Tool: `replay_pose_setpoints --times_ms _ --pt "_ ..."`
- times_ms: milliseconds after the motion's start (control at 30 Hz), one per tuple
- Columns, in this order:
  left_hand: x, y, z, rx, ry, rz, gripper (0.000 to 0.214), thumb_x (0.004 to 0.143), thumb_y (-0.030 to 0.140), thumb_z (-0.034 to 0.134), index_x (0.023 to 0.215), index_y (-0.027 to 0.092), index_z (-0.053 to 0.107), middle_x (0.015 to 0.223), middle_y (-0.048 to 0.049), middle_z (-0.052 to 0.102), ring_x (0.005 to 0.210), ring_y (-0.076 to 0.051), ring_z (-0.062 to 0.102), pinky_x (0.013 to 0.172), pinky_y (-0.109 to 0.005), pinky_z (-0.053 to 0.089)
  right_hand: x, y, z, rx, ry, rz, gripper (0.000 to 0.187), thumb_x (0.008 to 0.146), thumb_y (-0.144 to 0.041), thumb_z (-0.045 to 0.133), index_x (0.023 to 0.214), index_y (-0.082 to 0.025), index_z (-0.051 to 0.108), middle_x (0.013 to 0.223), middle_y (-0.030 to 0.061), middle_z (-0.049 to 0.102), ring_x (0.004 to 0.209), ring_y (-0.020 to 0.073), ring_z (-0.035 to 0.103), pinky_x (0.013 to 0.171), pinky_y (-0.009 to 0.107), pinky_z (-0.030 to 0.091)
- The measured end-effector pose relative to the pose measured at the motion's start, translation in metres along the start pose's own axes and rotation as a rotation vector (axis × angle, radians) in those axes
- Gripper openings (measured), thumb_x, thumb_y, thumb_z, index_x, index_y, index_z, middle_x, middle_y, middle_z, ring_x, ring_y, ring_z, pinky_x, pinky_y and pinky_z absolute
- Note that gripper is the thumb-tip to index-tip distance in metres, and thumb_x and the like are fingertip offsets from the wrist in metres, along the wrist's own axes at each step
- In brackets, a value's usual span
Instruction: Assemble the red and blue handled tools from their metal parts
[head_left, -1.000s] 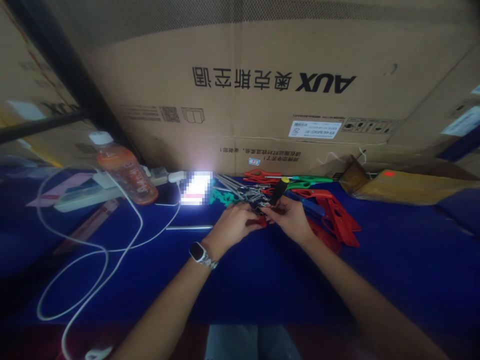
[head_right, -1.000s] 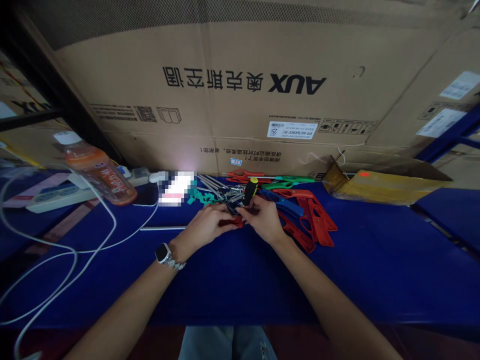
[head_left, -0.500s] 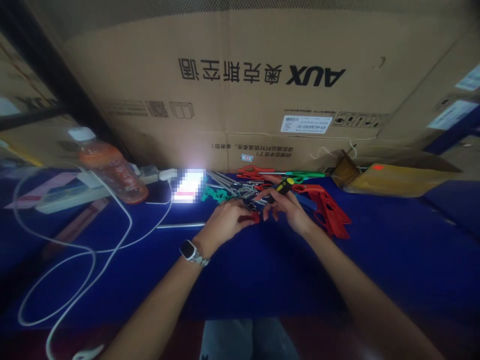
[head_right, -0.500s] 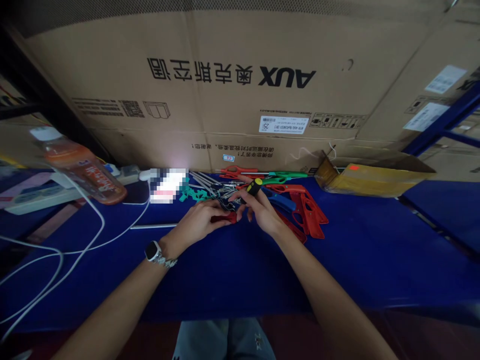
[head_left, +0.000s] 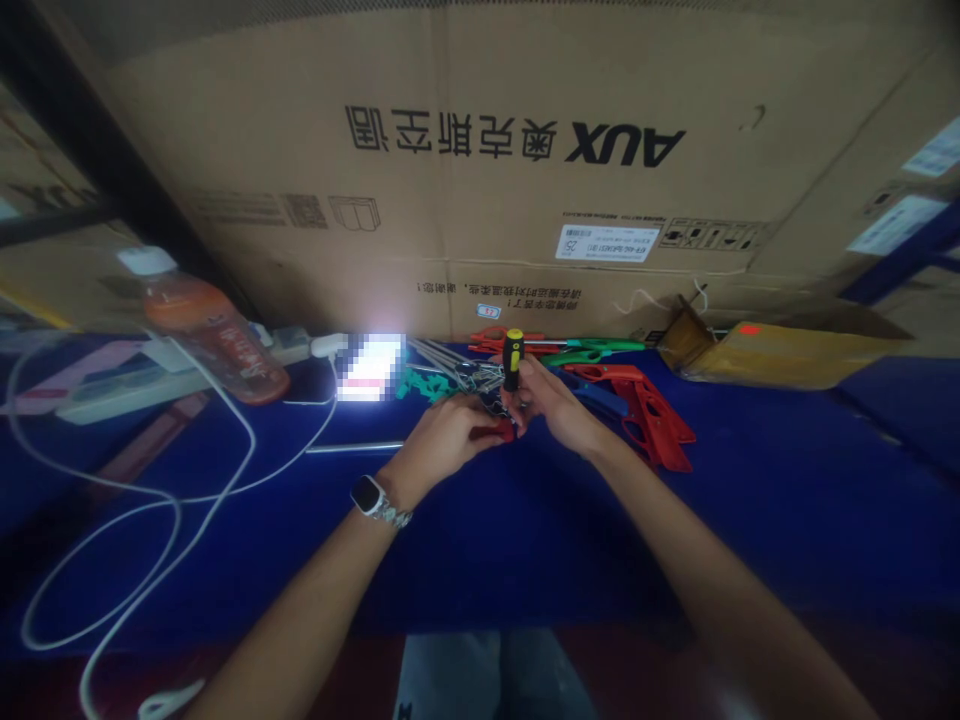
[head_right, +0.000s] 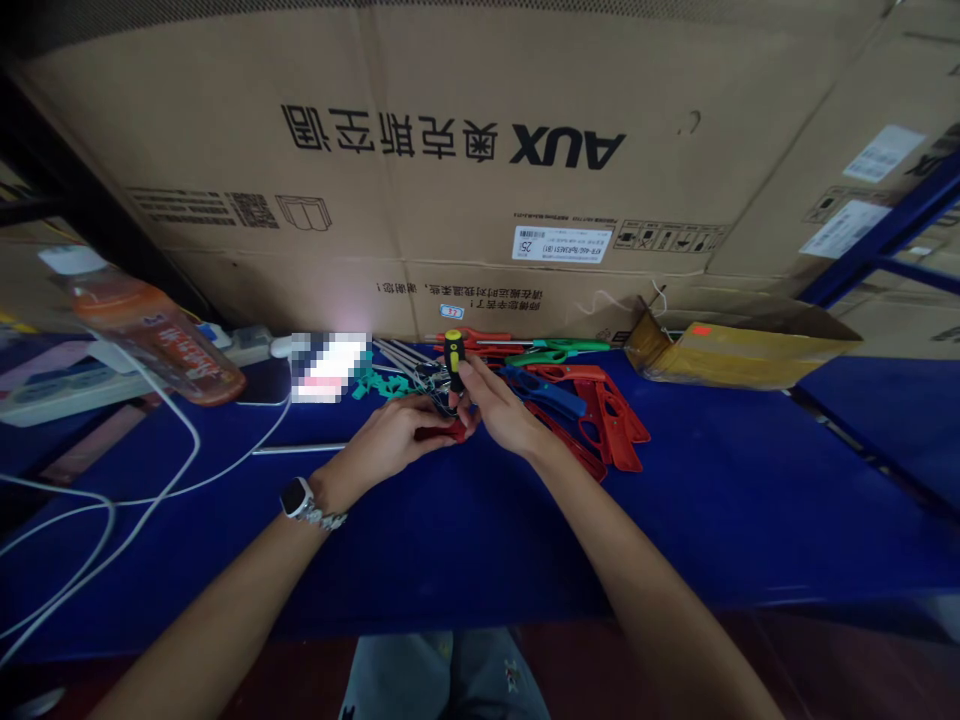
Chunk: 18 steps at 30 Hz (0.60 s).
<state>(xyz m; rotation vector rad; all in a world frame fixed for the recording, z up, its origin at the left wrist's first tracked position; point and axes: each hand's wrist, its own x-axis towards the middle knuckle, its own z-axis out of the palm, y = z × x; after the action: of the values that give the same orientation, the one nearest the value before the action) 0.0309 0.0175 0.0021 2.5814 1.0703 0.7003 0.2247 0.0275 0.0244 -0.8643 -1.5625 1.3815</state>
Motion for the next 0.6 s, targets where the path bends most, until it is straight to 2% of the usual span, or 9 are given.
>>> replay_pose_setpoints --times_ms 100,200,333,400,467,533,600 --pt "0.0 0.001 0.0 0.012 -0.004 -0.005 0.017 0.09 0.031 0.071 0.106 0.03 0.077 0.104 -0.0022 0.074 0.098 -0.021 0.067 0.085 -0.032 0.051 -0.001 0.0 -0.001 -0.091 0.067 -0.089 0.047 0.084 -0.065 0.064 0.099 -0.021 0.056 0.08 -0.0019 0.065 0.051 0.0097 0.06 0.043 0.022 0.049" --pt "0.0 0.001 0.0 0.012 -0.003 -0.012 0.018 0.089 0.032 0.071 0.106 0.029 0.078 0.107 -0.003 0.073 0.1 -0.022 0.067 0.085 -0.033 0.051 0.0 0.001 0.0 -0.086 0.168 -0.122 0.047 0.075 -0.059 0.076 0.085 -0.023 0.049 0.082 0.0005 0.069 0.052 0.0122 0.064 0.039 0.022 0.045" --pt "0.0 0.0 0.0 -0.009 -0.007 -0.026 0.018 0.09 0.033 0.071 0.106 0.03 0.078 0.107 -0.0031 0.074 0.098 -0.022 0.068 0.084 -0.033 0.051 -0.001 0.004 0.002 -0.037 0.234 -0.11 0.054 0.067 -0.054 0.084 0.09 -0.025 0.046 0.072 -0.0033 0.067 0.048 0.0143 0.064 0.04 0.025 0.048" --pt "0.0 0.001 0.0 -0.014 -0.002 -0.02 0.017 0.089 0.032 0.071 0.105 0.03 0.078 0.106 -0.0026 0.074 0.099 -0.022 0.068 0.085 -0.033 0.051 -0.004 0.004 0.001 -0.04 0.227 -0.13 0.054 0.068 -0.053 0.084 0.1 -0.024 0.052 0.069 -0.0056 0.064 0.046 0.0127 0.061 0.045 0.027 0.053" --pt "0.0 0.001 0.0 -0.009 0.002 -0.016 0.018 0.089 0.031 0.072 0.105 0.03 0.078 0.106 -0.0024 0.074 0.1 -0.022 0.068 0.085 -0.033 0.051 -0.008 0.003 -0.003 -0.043 0.178 -0.131 0.051 0.073 -0.053 0.08 0.107 -0.022 0.059 0.074 -0.0036 0.065 0.05 0.0117 0.06 0.053 0.03 0.057" --pt "0.0 0.002 0.0 0.001 -0.003 -0.021 0.019 0.09 0.032 0.071 0.107 0.03 0.078 0.106 -0.0028 0.074 0.1 -0.022 0.068 0.085 -0.034 0.051 -0.011 0.0 -0.008 -0.038 0.102 -0.108 0.047 0.077 -0.054 0.076 0.108 -0.02 0.065 0.082 0.0002 0.069 0.058 0.0125 0.063 0.06 0.032 0.06" --pt "0.0 0.002 0.0 0.008 -0.013 -0.03 0.019 0.09 0.033 0.07 0.107 0.029 0.078 0.105 -0.0032 0.074 0.099 -0.023 0.068 0.084 -0.034 0.051 -0.012 -0.002 -0.013 -0.046 0.053 -0.075 0.043 0.077 -0.053 0.076 0.101 -0.018 0.069 0.081 0.0019 0.07 0.062 0.014 0.065 0.063 0.033 0.061"
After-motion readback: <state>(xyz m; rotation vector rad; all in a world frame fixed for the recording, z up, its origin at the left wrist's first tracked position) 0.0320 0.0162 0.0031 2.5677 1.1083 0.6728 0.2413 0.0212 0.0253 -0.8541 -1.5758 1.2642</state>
